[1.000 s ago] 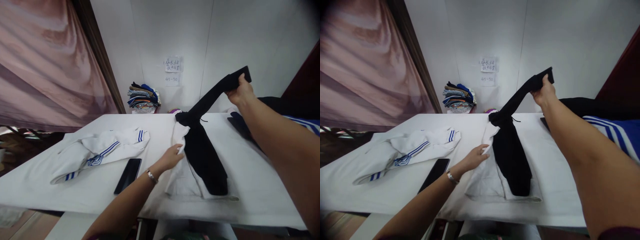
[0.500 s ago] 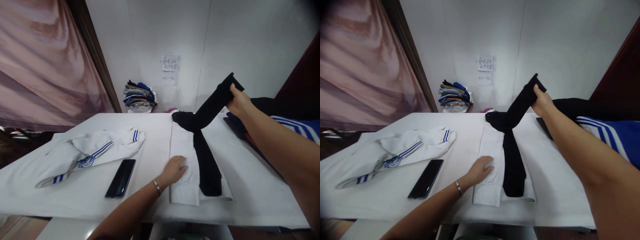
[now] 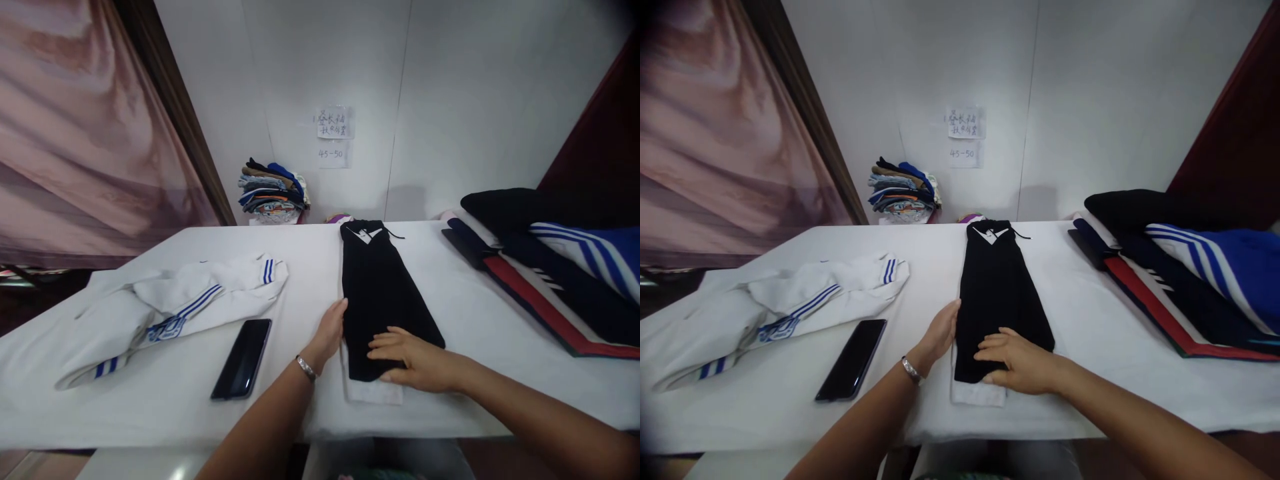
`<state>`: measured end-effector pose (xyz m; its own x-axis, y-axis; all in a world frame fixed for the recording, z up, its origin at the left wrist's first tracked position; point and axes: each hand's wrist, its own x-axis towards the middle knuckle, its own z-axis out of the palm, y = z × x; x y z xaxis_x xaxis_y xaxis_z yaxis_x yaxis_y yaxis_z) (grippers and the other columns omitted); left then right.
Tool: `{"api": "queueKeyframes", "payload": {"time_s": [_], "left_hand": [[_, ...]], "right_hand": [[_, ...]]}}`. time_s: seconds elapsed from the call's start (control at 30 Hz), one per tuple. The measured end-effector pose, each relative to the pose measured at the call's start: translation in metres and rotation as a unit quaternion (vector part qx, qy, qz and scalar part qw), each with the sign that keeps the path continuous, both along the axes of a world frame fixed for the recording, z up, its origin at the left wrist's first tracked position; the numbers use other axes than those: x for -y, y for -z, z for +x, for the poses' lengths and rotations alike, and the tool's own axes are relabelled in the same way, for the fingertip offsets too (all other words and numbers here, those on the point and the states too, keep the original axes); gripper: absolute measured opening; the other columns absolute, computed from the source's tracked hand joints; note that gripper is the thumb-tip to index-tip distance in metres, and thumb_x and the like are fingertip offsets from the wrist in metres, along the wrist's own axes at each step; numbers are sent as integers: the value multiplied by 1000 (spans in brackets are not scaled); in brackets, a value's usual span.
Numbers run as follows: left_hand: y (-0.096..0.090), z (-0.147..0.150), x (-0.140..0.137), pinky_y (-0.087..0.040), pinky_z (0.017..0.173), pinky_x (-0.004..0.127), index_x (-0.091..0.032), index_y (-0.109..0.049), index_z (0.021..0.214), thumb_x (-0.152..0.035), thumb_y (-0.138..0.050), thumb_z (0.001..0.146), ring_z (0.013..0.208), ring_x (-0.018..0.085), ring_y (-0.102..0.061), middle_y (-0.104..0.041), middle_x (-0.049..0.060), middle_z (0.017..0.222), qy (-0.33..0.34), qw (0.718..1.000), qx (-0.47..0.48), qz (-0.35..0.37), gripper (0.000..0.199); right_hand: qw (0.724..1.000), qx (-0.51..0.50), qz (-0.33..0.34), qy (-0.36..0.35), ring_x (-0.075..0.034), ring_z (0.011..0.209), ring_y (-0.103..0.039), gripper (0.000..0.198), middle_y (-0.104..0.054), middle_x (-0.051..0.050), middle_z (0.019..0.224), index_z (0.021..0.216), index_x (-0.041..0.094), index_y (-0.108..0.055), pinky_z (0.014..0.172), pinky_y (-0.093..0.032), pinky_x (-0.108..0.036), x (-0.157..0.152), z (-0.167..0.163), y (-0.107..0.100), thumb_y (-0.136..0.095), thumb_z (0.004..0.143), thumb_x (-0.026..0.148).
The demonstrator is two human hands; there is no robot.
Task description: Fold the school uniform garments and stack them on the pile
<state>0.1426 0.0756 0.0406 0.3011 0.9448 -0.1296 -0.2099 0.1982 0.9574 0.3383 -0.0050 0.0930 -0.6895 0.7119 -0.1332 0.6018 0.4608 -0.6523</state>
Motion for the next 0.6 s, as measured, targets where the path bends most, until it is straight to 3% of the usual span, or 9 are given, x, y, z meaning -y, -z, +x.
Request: {"api": "queueKeyframes", "payload": {"time_s": [0.1,0.2,0.33,0.4,0.47,0.53,0.6], "left_hand": [[3,1,3,-45,99,41,-14,-63,109,-37,-66,75,106,26,-63,-69,11,112,7,999,-12,41,41],[4,4,4,-44,101,41,-15,-63,112,-25,-64,74,108,24,-61,-68,8,117,30,995,-31,89,40],[0,5,6,-44,100,39,-17,-62,113,-19,-66,72,104,22,-62,-69,6,112,39,995,-12,92,41],[-2,4,8,-50,90,36,-17,-59,114,-22,-68,71,93,20,-64,-70,6,103,57,997,15,55,44],[-3,3,10,-53,68,31,-17,-57,113,-29,-69,73,72,16,-64,-68,4,88,83,996,16,1,44],[-1,2,12,-47,51,26,-16,-56,108,-32,-67,73,57,14,-58,-64,1,76,101,994,-23,-31,40],[2,2,14,-43,45,26,-16,-55,106,-30,-63,74,50,14,-54,-62,0,70,105,990,-85,-32,35]], "right_hand": [[1000,2,-11,-9,-28,137,-37,51,-51,-7,142,133,30,-55,116,-14,-54,2,-1,-10,-58,86,49],[999,-32,-16,-28,-26,129,-49,47,-59,-6,133,129,29,-59,113,-28,-48,-5,-2,-21,-61,86,47],[991,-118,42,45,-22,118,-58,40,-65,-4,125,124,26,-64,106,-42,-40,-43,-7,-27,-57,87,42],[983,-125,87,99,-23,123,-55,42,-62,-4,129,124,24,-63,109,-39,-42,-74,-11,-27,-57,87,41],[976,-100,136,137,-24,129,-49,43,-58,-5,135,127,22,-61,112,-34,-44,-107,-17,-24,-55,87,38],[969,-49,175,167,-25,136,-41,47,-50,-8,142,131,19,-57,115,-29,-44,-138,-24,-20,-55,87,35],[964,11,193,184,-27,141,-30,54,-39,-12,149,137,14,-50,116,-26,-44,-165,-33,-15,-54,88,35]]}}
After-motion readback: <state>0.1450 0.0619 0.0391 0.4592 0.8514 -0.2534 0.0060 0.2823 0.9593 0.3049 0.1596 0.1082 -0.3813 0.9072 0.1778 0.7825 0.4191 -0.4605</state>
